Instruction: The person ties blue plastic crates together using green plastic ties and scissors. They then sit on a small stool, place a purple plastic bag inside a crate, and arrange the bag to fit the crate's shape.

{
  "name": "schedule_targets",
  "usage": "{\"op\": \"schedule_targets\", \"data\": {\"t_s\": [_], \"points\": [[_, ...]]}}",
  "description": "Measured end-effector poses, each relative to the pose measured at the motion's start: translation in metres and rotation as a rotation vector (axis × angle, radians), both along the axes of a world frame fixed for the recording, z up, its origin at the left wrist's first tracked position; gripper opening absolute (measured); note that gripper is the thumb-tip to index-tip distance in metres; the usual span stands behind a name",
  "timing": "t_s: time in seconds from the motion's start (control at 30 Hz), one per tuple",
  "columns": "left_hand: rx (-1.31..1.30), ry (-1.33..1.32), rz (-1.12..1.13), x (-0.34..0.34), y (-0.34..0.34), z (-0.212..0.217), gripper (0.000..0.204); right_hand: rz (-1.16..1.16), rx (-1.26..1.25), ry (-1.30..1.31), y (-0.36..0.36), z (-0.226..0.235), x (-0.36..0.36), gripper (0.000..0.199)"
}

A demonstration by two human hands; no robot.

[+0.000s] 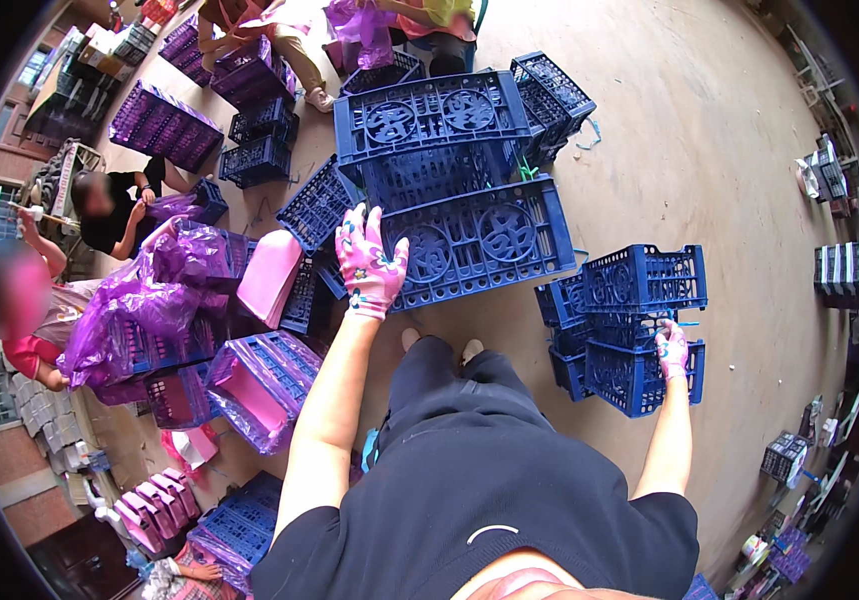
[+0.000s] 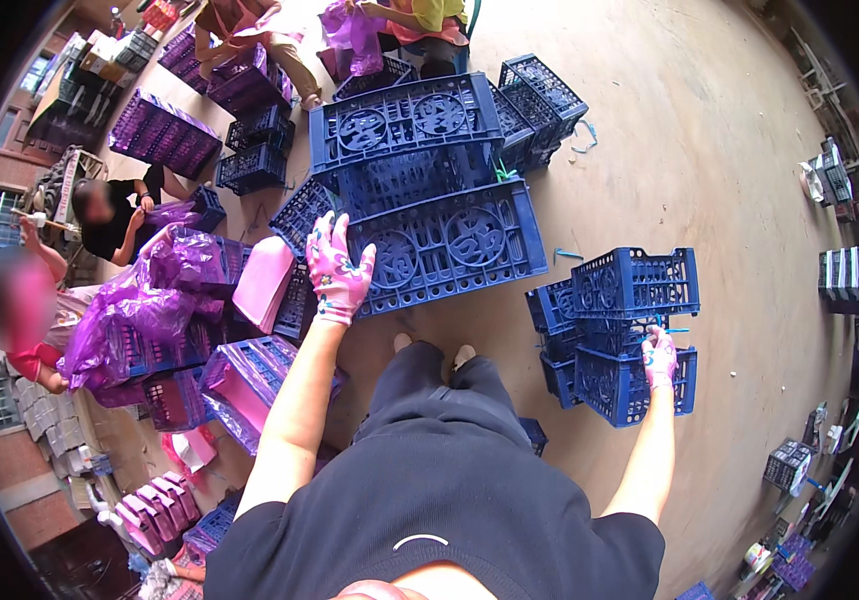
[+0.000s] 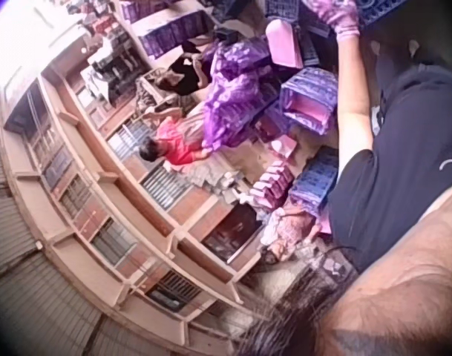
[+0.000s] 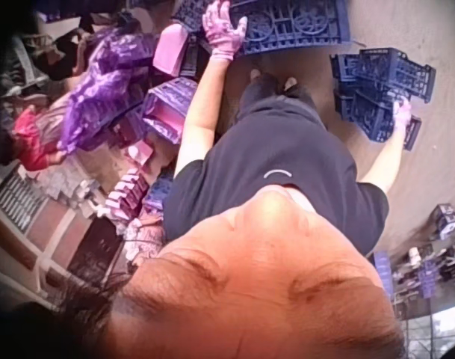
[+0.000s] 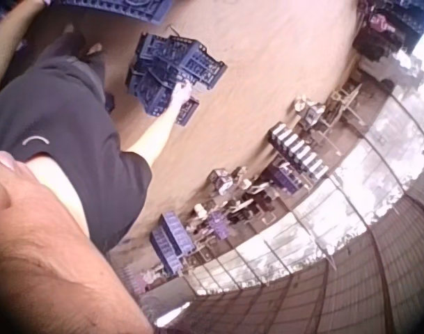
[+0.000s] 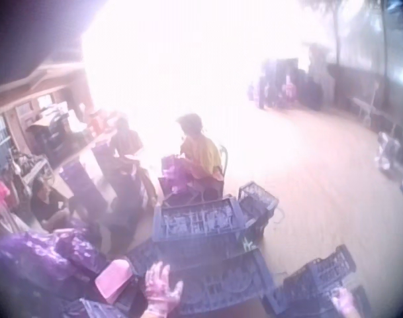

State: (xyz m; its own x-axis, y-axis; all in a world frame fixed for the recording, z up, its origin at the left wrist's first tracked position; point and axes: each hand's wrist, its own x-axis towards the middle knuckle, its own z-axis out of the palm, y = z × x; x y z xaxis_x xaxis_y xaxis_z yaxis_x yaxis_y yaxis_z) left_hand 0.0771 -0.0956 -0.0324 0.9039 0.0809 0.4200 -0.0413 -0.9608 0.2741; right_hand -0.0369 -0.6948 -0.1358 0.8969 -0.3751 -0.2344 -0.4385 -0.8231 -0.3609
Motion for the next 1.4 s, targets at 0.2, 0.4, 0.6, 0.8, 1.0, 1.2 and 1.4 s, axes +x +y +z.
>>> {"op": "schedule_targets", "data": {"t_s": [0.2, 0.4, 0.6, 0.8, 1.0, 1.2, 1.4], "points": [[-0.006, 0.064, -0.05, 0.002, 0.0, 0.006, 0.061, 0.013, -0.218, -0.061, 0.028, 0.019, 0.0, 0.04], [-0.023, 0.144, -0.076, 0.003, 0.0, 0.013, 0.064, -0.005, -0.289, -0.033, 0.044, 0.046, 0.025, 0.04], [-0.069, 0.182, -0.083, 0.008, -0.003, 0.02, 0.064, -0.091, 0.605, -0.31, 0.116, 0.07, 0.136, 0.03], [-0.095, 0.174, -0.083, 0.013, -0.005, 0.024, 0.059, -0.095, 1.207, 0.149, 0.209, 0.02, 0.259, 0.035], [-0.073, 0.184, -0.047, 0.019, -0.009, 0.022, 0.057, -0.106, 1.598, 0.316, 0.253, -0.035, 0.32, 0.019], [-0.059, 0.198, -0.041, 0.019, -0.014, 0.021, 0.053, -0.158, 1.605, 0.24, 0.252, -0.027, 0.317, 0.012], [-0.014, 0.174, -0.021, 0.019, -0.02, 0.024, 0.051, 0.127, 1.43, 0.292, 0.245, 0.004, 0.313, 0.016]]}}
